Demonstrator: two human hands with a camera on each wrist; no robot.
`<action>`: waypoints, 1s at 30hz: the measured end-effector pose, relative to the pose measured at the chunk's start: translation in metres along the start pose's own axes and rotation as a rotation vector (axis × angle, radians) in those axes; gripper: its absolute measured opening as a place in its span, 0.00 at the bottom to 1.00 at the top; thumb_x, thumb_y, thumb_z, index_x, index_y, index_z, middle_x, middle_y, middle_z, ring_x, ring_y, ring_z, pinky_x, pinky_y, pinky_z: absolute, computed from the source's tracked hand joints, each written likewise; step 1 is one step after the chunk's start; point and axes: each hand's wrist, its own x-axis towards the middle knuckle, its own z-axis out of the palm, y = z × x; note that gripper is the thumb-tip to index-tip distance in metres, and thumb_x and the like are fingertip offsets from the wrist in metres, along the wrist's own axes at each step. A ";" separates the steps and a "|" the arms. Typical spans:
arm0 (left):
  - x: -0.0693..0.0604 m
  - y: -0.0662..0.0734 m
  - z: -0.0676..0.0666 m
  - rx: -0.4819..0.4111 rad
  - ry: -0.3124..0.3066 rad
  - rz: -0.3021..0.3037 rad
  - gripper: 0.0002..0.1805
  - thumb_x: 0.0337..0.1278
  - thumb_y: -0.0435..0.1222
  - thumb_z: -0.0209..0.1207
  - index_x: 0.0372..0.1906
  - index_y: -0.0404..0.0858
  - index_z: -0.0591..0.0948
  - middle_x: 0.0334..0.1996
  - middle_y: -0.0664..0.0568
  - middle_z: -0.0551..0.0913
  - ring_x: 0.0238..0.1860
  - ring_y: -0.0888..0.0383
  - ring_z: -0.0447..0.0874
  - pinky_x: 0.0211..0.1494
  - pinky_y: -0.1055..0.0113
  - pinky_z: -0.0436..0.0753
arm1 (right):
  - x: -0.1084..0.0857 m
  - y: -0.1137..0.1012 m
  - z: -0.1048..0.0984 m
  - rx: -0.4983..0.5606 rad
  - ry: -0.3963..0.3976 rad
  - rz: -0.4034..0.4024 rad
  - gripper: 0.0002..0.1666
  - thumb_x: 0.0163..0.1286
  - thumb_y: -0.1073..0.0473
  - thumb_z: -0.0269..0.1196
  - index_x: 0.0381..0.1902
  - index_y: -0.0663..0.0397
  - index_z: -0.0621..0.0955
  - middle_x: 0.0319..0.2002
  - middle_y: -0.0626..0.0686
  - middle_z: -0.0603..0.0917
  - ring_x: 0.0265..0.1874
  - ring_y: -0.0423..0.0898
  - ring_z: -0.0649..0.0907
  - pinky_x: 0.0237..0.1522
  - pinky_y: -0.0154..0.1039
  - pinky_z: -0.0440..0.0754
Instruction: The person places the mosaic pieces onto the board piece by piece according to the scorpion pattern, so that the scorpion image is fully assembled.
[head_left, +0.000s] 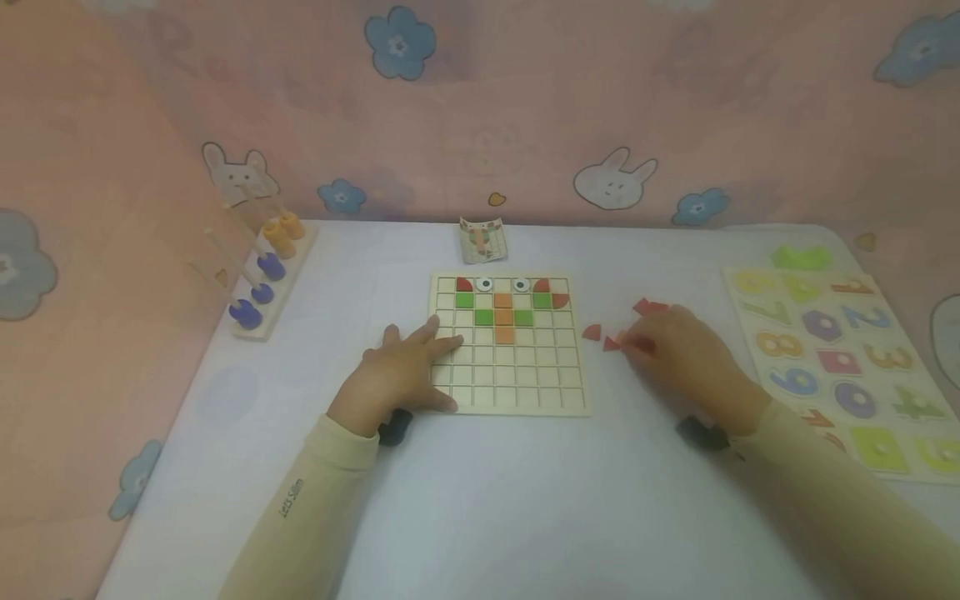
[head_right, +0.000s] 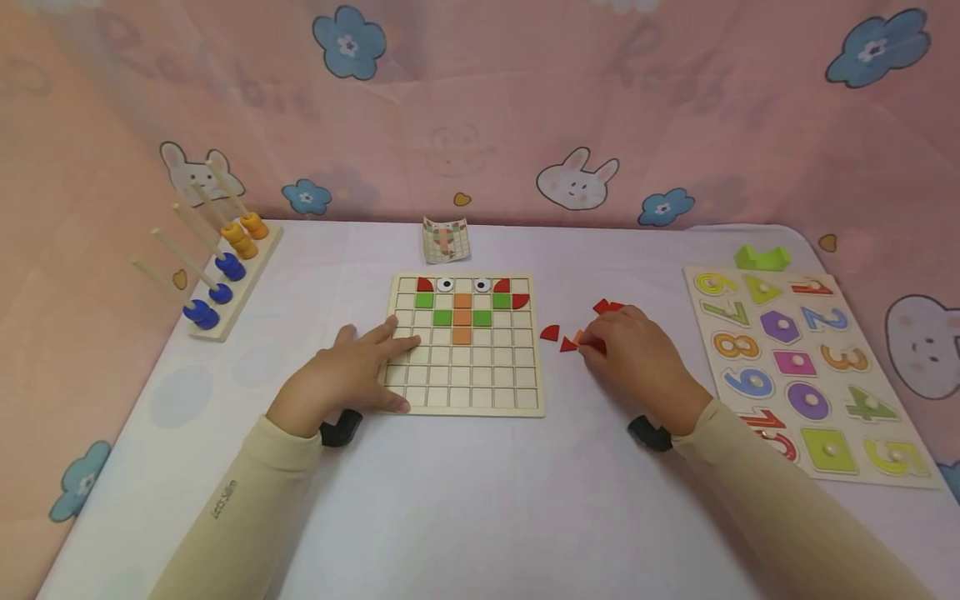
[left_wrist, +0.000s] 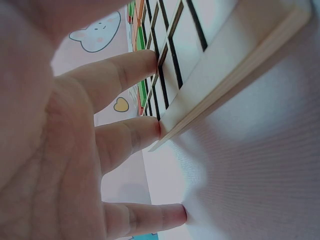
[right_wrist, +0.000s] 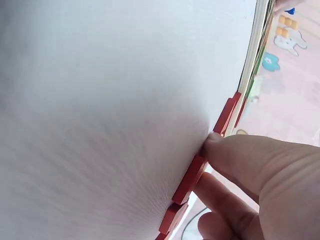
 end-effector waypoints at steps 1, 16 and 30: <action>0.000 0.000 0.000 0.000 -0.001 -0.002 0.54 0.46 0.52 0.82 0.81 0.62 0.68 0.86 0.54 0.50 0.77 0.31 0.51 0.68 0.24 0.64 | 0.000 0.000 0.000 0.005 -0.008 0.013 0.12 0.72 0.61 0.72 0.51 0.56 0.91 0.58 0.60 0.87 0.76 0.60 0.67 0.75 0.64 0.62; 0.000 0.000 0.000 -0.006 -0.002 -0.002 0.54 0.47 0.52 0.82 0.81 0.62 0.68 0.86 0.54 0.50 0.77 0.30 0.51 0.68 0.24 0.63 | 0.022 -0.076 0.010 0.024 0.064 -0.383 0.07 0.73 0.55 0.71 0.41 0.51 0.92 0.38 0.48 0.90 0.43 0.50 0.82 0.55 0.49 0.78; 0.001 -0.002 -0.001 0.005 -0.009 -0.003 0.53 0.48 0.53 0.81 0.81 0.63 0.68 0.86 0.54 0.50 0.79 0.28 0.48 0.68 0.25 0.64 | 0.033 -0.124 0.032 -0.150 0.014 -0.571 0.10 0.76 0.55 0.68 0.49 0.51 0.92 0.47 0.48 0.89 0.50 0.50 0.80 0.60 0.45 0.79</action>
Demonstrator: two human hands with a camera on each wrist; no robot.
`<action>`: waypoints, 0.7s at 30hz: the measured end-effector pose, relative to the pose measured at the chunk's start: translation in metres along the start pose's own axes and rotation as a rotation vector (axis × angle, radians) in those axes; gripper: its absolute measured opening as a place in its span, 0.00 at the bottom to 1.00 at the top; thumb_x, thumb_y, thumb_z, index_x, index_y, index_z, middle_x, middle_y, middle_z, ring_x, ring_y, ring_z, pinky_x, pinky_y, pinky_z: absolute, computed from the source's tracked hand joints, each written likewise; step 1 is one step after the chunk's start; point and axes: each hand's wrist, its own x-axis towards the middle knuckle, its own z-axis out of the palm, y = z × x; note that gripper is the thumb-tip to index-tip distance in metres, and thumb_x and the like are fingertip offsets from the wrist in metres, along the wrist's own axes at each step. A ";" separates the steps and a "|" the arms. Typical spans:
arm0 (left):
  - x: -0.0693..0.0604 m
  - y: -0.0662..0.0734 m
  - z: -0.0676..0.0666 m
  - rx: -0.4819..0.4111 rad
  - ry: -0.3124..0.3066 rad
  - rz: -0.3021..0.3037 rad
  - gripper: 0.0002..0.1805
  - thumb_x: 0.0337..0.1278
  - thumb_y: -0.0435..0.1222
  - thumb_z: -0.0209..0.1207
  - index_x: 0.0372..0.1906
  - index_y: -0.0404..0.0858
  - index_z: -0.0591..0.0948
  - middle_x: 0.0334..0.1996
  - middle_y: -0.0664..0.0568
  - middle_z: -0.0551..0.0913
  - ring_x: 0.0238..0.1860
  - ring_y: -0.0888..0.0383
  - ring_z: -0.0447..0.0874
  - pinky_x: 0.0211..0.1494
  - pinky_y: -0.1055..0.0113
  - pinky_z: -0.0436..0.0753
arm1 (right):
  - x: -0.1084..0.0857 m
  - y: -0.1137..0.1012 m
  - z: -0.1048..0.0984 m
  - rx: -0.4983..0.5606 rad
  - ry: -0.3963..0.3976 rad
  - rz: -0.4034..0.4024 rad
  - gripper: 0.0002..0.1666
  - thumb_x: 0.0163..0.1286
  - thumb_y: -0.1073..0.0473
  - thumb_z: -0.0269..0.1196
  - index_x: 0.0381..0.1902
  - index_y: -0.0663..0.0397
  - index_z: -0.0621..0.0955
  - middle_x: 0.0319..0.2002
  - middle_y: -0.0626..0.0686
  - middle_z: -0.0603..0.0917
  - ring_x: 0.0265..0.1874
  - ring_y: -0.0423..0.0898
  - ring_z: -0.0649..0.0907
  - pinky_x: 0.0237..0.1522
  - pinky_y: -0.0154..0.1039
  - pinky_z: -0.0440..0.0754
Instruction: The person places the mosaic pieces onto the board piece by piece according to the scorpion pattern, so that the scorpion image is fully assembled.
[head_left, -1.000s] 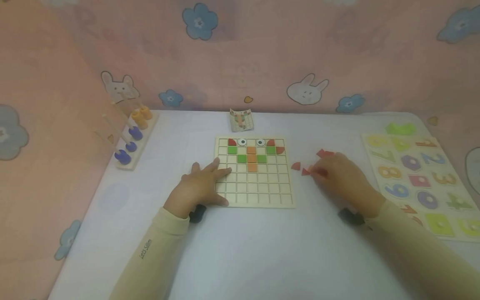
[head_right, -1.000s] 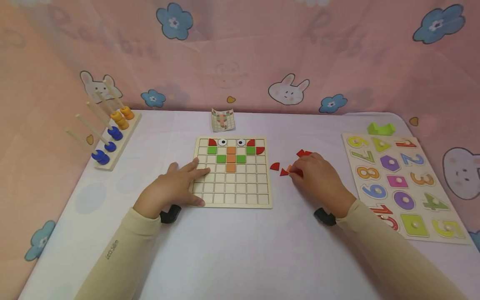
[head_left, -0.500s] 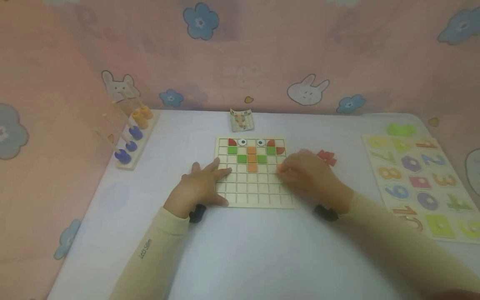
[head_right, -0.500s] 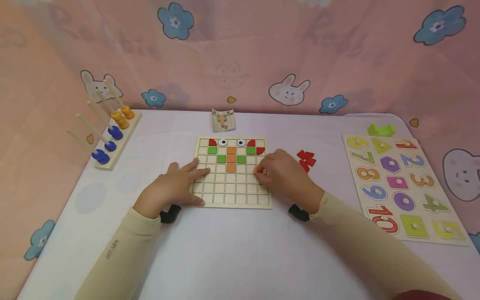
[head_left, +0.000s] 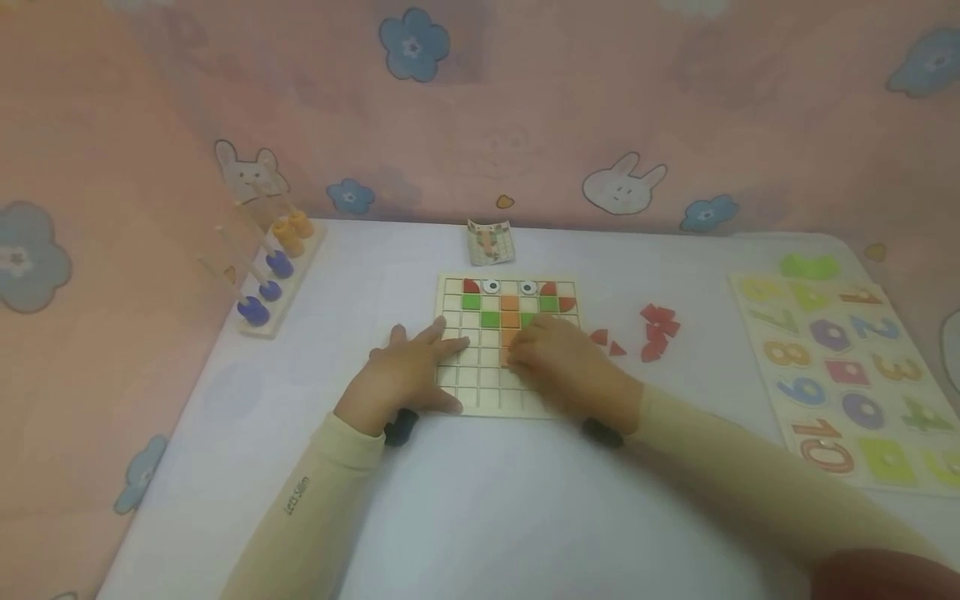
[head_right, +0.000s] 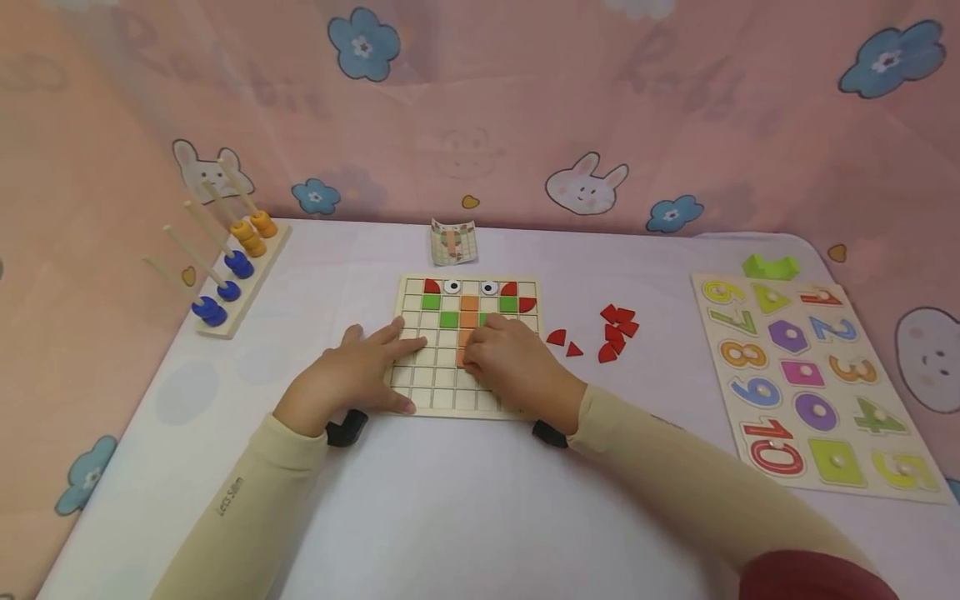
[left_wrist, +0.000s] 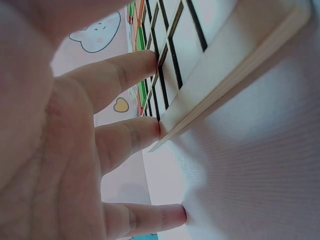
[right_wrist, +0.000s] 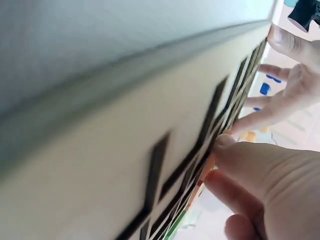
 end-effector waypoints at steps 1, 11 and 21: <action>0.000 0.000 0.000 -0.001 -0.001 0.001 0.53 0.48 0.53 0.81 0.81 0.63 0.68 0.86 0.54 0.50 0.79 0.28 0.49 0.68 0.25 0.64 | -0.001 0.000 0.001 0.000 0.000 0.009 0.10 0.76 0.55 0.68 0.49 0.51 0.92 0.48 0.48 0.89 0.51 0.50 0.80 0.60 0.46 0.79; -0.002 0.002 -0.002 -0.006 0.000 0.003 0.54 0.49 0.53 0.81 0.82 0.62 0.67 0.86 0.54 0.49 0.78 0.29 0.49 0.68 0.24 0.63 | -0.004 -0.002 0.000 -0.012 0.008 0.057 0.10 0.77 0.52 0.68 0.49 0.48 0.91 0.53 0.49 0.85 0.54 0.52 0.77 0.61 0.50 0.77; -0.003 0.002 -0.001 -0.001 -0.002 0.004 0.54 0.49 0.53 0.81 0.82 0.62 0.67 0.86 0.54 0.49 0.78 0.29 0.50 0.68 0.26 0.65 | 0.001 0.000 0.003 -0.040 -0.025 0.120 0.13 0.77 0.49 0.65 0.48 0.48 0.89 0.56 0.50 0.83 0.58 0.53 0.78 0.64 0.52 0.76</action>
